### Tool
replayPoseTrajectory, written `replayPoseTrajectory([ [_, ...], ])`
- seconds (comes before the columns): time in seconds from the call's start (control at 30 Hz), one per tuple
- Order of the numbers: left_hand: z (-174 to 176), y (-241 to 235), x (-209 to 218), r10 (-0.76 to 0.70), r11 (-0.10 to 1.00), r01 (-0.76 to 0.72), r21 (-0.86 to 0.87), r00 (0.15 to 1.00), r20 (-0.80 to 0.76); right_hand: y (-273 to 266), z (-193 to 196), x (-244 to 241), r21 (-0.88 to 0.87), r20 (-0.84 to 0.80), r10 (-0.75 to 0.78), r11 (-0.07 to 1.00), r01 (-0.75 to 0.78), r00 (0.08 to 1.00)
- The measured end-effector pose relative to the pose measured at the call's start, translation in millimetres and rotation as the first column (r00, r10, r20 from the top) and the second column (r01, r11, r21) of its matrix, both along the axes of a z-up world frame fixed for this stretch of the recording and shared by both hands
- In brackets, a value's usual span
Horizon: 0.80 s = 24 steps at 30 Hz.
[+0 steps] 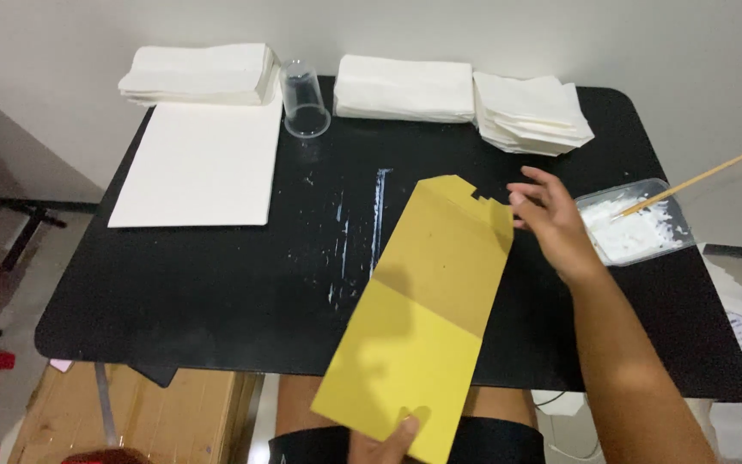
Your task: The person folds a white paper sheet over a yellow template, applies white adhesive with a brush to the folded edges, and presses them down. They then place a new white sheet on the table and position the yellow template on top, folding the white paper around it.
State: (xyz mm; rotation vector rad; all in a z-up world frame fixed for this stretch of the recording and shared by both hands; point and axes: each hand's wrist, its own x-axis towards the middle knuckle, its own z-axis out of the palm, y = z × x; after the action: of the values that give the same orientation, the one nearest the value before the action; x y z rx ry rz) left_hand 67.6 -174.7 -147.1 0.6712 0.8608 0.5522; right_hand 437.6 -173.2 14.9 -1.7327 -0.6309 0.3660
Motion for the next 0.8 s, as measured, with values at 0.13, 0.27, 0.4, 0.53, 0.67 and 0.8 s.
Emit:
replayPoseTrajectory([
  [0.13,-30.2,12.5,37.6,-0.302,0.946,0.271,0.177,0.936,0.182,0.6,-43.9,15.1,0.141,0.055,0.101,0.984,-0.108,0.993],
  [0.27,94.3,45.2,40.8,-0.624,0.779,0.593,-0.205,0.764,-0.161,1.9,-45.1,4.7,-0.139,0.379,0.138,0.986,-0.091,0.915],
  [0.4,144.9,96.6,25.7,-0.856,0.366,0.911,0.191,0.411,-0.314,9.0,-47.7,5.8,-0.532,0.370,0.349,0.840,-0.112,0.861],
  [0.53,223.8,151.6,13.0,-0.596,0.256,0.962,-0.095,0.080,-0.799,9.9,-70.4,16.7,-0.528,0.460,0.382,0.843,-0.099,0.802],
  [0.67,158.4,250.8,15.0,-0.213,0.284,0.689,0.667,0.724,-0.657,14.3,-70.5,21.5,-0.453,0.512,0.424,0.872,-0.185,0.747],
  [0.8,116.0,353.1,43.4,0.354,-0.369,0.625,0.688,0.779,-0.518,17.3,-60.3,15.9,-0.510,0.401,0.405,0.843,-0.167,0.822],
])
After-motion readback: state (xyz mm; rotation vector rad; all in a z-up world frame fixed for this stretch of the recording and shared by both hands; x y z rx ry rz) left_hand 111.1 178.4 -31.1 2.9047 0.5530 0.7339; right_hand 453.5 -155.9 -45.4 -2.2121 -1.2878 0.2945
